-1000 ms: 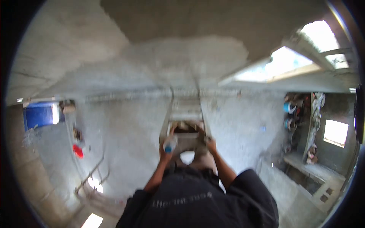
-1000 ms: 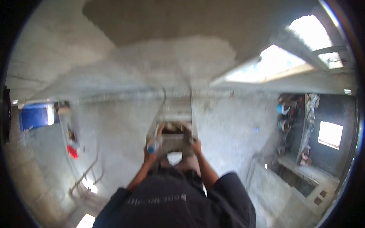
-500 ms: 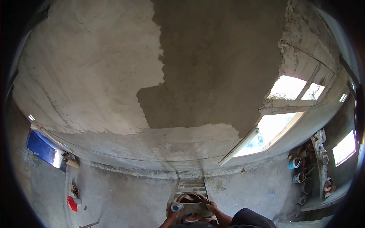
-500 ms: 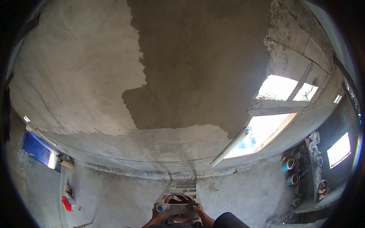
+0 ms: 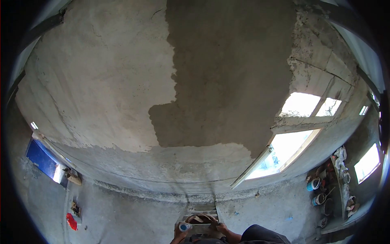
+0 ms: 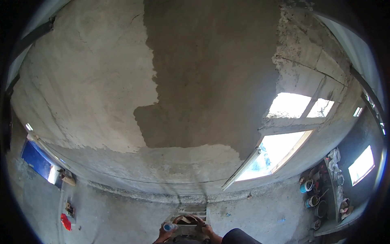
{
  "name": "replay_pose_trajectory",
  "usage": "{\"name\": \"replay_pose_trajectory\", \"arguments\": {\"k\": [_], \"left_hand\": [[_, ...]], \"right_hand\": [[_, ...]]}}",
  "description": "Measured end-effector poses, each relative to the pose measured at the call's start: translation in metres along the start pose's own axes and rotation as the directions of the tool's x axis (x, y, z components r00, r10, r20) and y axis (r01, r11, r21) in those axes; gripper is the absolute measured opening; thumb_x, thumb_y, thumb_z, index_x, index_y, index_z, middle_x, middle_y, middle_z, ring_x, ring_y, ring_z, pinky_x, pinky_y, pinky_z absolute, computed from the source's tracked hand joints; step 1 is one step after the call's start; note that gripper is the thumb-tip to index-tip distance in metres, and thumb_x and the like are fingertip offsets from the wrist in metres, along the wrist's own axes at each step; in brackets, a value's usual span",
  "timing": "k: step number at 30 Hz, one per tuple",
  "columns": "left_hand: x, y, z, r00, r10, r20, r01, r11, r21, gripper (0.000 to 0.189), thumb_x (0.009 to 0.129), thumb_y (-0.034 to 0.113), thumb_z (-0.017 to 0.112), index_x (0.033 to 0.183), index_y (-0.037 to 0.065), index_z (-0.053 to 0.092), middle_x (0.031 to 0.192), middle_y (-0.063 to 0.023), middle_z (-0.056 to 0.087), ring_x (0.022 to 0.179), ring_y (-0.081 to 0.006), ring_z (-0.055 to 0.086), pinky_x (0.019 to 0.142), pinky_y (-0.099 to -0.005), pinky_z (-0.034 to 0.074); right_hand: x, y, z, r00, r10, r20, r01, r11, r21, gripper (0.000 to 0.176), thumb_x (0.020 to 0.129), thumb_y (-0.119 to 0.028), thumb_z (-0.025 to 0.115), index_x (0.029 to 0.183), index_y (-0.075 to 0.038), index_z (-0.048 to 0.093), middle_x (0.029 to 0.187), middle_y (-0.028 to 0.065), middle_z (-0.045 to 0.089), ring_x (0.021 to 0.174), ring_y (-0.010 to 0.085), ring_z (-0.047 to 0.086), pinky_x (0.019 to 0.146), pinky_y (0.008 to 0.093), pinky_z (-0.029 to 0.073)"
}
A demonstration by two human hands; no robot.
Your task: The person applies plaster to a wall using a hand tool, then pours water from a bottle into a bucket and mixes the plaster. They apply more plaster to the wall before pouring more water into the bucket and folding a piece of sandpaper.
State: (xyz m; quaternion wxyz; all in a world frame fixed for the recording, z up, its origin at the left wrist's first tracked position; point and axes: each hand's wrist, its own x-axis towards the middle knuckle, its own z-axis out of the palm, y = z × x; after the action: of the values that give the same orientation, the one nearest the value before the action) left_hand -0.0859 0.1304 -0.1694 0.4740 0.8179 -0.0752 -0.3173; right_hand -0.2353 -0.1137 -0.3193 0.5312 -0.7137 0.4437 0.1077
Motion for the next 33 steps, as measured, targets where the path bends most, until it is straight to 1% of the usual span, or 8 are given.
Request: {"name": "replay_pose_trajectory", "arguments": {"k": [4, 9, 12, 15, 21, 24, 31, 33], "left_hand": [[0.008, -0.011, 0.004, 0.989, 0.137, -0.052, -0.132, 0.988, 0.083, 0.043, 0.064, 0.029, 0.082, 0.092, 0.007, 0.058, 0.085, -0.0081, 0.062, 0.080, -0.0196, 0.061, 0.072, -0.0347, 0.048], [-0.009, 0.009, 0.002, 0.991, -0.005, -0.137, 0.018, 0.995, 0.098, 0.063, 0.062, 0.035, 0.083, 0.106, 0.001, 0.054, 0.095, -0.0107, 0.063, 0.088, -0.0215, 0.061, 0.078, -0.0335, 0.049], [0.007, -0.024, 0.007, 0.989, 0.074, -0.129, -0.054, 0.987, 0.151, 0.064, 0.063, 0.036, 0.082, 0.108, 0.001, 0.053, 0.099, -0.0118, 0.062, 0.091, -0.0215, 0.061, 0.079, -0.0332, 0.049], [0.005, -0.019, 0.005, 0.989, 0.106, -0.103, -0.107, 0.994, -0.004, 0.047, 0.062, 0.031, 0.082, 0.095, 0.007, 0.057, 0.088, -0.0092, 0.062, 0.083, -0.0234, 0.062, 0.073, -0.0361, 0.049], [0.008, -0.013, 0.001, 0.990, 0.103, -0.097, -0.080, 0.973, 0.217, 0.047, 0.063, 0.031, 0.081, 0.097, 0.007, 0.057, 0.092, -0.0107, 0.062, 0.086, -0.0240, 0.062, 0.076, -0.0359, 0.049], [0.016, -0.028, 0.003, 0.996, 0.066, -0.052, -0.060, 0.991, 0.124, 0.049, 0.064, 0.032, 0.081, 0.098, 0.007, 0.056, 0.093, -0.0114, 0.062, 0.086, -0.0244, 0.062, 0.077, -0.0361, 0.048], [0.008, -0.017, -0.002, 0.997, 0.051, -0.062, -0.039, 0.983, 0.182, 0.050, 0.064, 0.033, 0.081, 0.099, 0.006, 0.056, 0.096, -0.0120, 0.062, 0.089, -0.0256, 0.062, 0.077, -0.0375, 0.048], [0.010, -0.017, 0.000, 0.997, 0.057, -0.061, -0.044, 0.979, 0.200, 0.053, 0.065, 0.033, 0.080, 0.101, 0.005, 0.054, 0.094, -0.0103, 0.064, 0.088, -0.0214, 0.062, 0.077, -0.0343, 0.048]], "right_hand": [[0.003, -0.010, -0.010, 0.999, -0.019, -0.030, 0.018, 0.999, -0.031, 0.029, 0.071, -0.021, 0.060, 0.090, 0.001, 0.065, 0.074, 0.0090, 0.063, 0.068, 0.0186, 0.060, 0.058, 0.0335, 0.046], [-0.007, -0.018, -0.011, 0.999, -0.021, -0.042, 0.018, 0.998, -0.066, 0.029, 0.071, -0.020, 0.060, 0.090, 0.001, 0.065, 0.075, 0.0094, 0.063, 0.069, 0.0189, 0.060, 0.058, 0.0338, 0.046], [-0.012, -0.012, -0.007, 0.999, -0.015, -0.038, 0.012, 0.996, -0.093, 0.029, 0.070, -0.020, 0.059, 0.090, 0.001, 0.065, 0.075, 0.0097, 0.063, 0.070, 0.0192, 0.061, 0.059, 0.0339, 0.046], [-0.015, -0.007, -0.002, 0.999, -0.012, -0.034, 0.008, 0.993, -0.118, 0.029, 0.070, -0.020, 0.059, 0.090, 0.001, 0.065, 0.076, 0.0099, 0.063, 0.071, 0.0194, 0.061, 0.059, 0.0341, 0.046], [-0.017, -0.013, 0.008, 0.999, -0.016, -0.030, 0.011, 0.988, -0.151, 0.029, 0.070, -0.019, 0.059, 0.090, 0.001, 0.065, 0.077, 0.0104, 0.064, 0.072, 0.0198, 0.062, 0.060, 0.0344, 0.047], [-0.004, 0.003, 0.024, 1.000, 0.003, -0.010, -0.005, 0.991, -0.136, 0.029, 0.070, -0.019, 0.059, 0.090, 0.001, 0.065, 0.078, 0.0108, 0.064, 0.073, 0.0203, 0.062, 0.060, 0.0347, 0.047], [-0.004, -0.001, 0.017, 0.993, 0.023, 0.111, -0.013, 0.996, -0.091, 0.030, 0.069, -0.018, 0.058, 0.091, 0.000, 0.065, 0.081, 0.0133, 0.065, 0.078, 0.0232, 0.063, 0.062, 0.0366, 0.048], [-0.004, -0.001, 0.014, 0.991, 0.026, 0.132, -0.011, 0.994, -0.112, 0.030, 0.068, -0.020, 0.058, 0.090, 0.000, 0.066, 0.084, 0.0151, 0.066, 0.081, 0.0266, 0.064, 0.064, 0.0379, 0.049]]}}
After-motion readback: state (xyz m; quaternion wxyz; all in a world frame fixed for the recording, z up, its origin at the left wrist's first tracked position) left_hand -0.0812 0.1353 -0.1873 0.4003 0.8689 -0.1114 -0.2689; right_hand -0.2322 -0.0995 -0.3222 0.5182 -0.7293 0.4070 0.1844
